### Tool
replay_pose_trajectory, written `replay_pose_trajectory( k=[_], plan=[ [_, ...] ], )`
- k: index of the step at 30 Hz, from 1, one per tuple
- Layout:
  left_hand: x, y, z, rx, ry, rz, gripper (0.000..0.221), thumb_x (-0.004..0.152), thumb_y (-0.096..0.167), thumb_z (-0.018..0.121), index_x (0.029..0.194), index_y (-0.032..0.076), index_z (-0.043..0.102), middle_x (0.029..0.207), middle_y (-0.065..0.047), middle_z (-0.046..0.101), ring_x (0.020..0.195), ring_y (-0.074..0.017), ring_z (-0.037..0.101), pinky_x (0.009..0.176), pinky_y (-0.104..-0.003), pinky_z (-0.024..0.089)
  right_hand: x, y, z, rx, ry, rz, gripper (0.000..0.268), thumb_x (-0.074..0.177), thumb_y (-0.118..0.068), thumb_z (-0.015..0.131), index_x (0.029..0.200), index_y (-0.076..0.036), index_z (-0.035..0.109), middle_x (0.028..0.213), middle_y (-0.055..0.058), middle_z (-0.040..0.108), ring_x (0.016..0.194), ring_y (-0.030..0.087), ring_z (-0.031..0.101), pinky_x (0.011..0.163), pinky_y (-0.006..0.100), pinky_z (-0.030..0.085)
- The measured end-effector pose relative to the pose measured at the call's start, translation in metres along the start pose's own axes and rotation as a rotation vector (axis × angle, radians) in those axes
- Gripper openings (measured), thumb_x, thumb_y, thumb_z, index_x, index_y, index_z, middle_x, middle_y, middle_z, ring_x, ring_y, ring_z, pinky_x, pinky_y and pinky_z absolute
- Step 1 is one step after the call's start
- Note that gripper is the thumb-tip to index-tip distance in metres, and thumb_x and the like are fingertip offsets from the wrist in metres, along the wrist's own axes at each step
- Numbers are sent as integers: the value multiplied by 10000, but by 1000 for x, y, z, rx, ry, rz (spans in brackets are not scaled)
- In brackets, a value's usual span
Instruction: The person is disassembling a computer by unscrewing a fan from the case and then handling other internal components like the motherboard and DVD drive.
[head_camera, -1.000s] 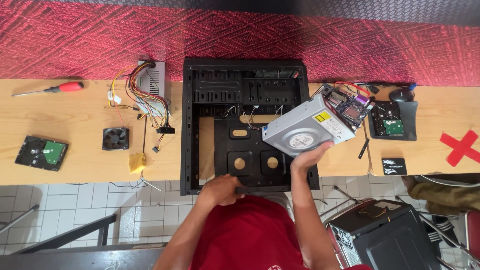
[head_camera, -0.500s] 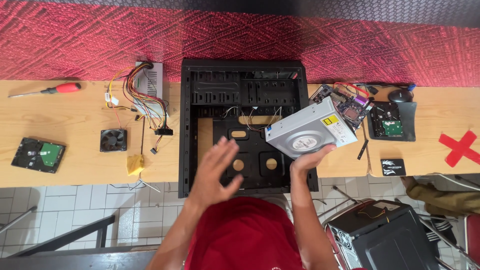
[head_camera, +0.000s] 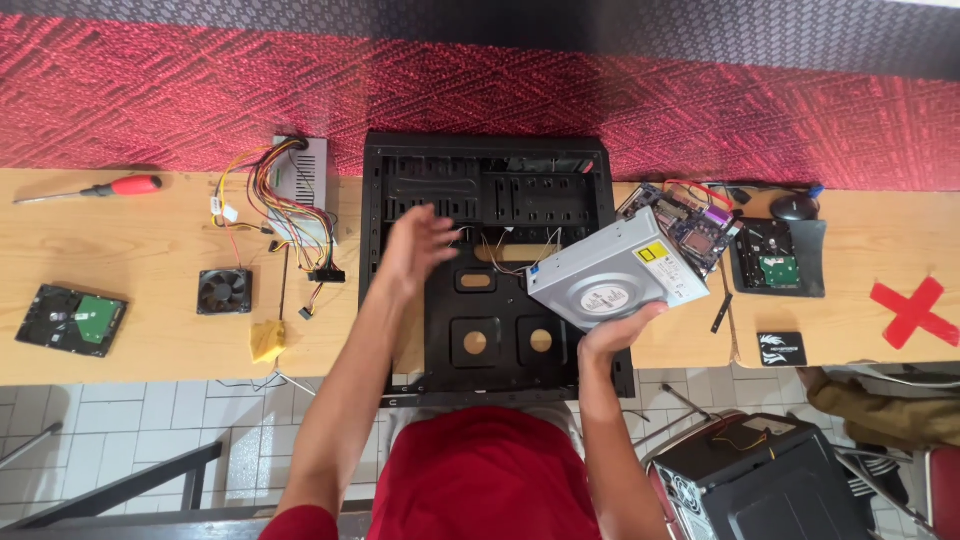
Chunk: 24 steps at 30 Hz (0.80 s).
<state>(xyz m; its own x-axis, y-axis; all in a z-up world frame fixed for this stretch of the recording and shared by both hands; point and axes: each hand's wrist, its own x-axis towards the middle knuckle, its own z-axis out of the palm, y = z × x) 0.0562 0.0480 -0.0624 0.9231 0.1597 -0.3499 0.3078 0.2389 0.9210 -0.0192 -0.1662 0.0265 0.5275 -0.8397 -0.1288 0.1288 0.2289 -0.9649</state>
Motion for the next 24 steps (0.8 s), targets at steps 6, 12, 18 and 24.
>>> replay_pose_trajectory(
  k=[6,12,18,24],
  plan=[
    [34,-42,31,-981,94,-270,949,852,495,796,1532,93,270,1403,-127,380,1378,-336,445,1201,-535,334,13,23,-11,-1,22,-29,838,1092,-590,430,1607,50,267,1685,252,142,1571,302,189,1303,404,148],
    [44,-34,36,-1129,18,-307,622,1032,413,606,1529,109,385,1559,-85,430,1386,-288,470,1232,-537,369,28,50,-21,-2,37,-40,831,1101,-595,426,1621,30,252,1695,234,135,1576,283,186,1313,391,140],
    [31,-28,30,-1184,31,-374,355,966,409,684,1116,89,648,1088,-58,699,1017,-252,668,1022,-520,543,-3,4,12,174,207,-30,836,1010,-567,605,1576,0,366,1638,268,286,1498,350,349,1260,469,250],
    [-15,-4,25,-1321,97,-405,504,879,399,820,1239,96,639,1314,-97,677,1245,-301,624,1108,-580,415,51,63,-75,232,240,41,717,997,-645,446,1392,-65,592,1405,136,598,1155,247,526,1045,398,392]
  ],
)
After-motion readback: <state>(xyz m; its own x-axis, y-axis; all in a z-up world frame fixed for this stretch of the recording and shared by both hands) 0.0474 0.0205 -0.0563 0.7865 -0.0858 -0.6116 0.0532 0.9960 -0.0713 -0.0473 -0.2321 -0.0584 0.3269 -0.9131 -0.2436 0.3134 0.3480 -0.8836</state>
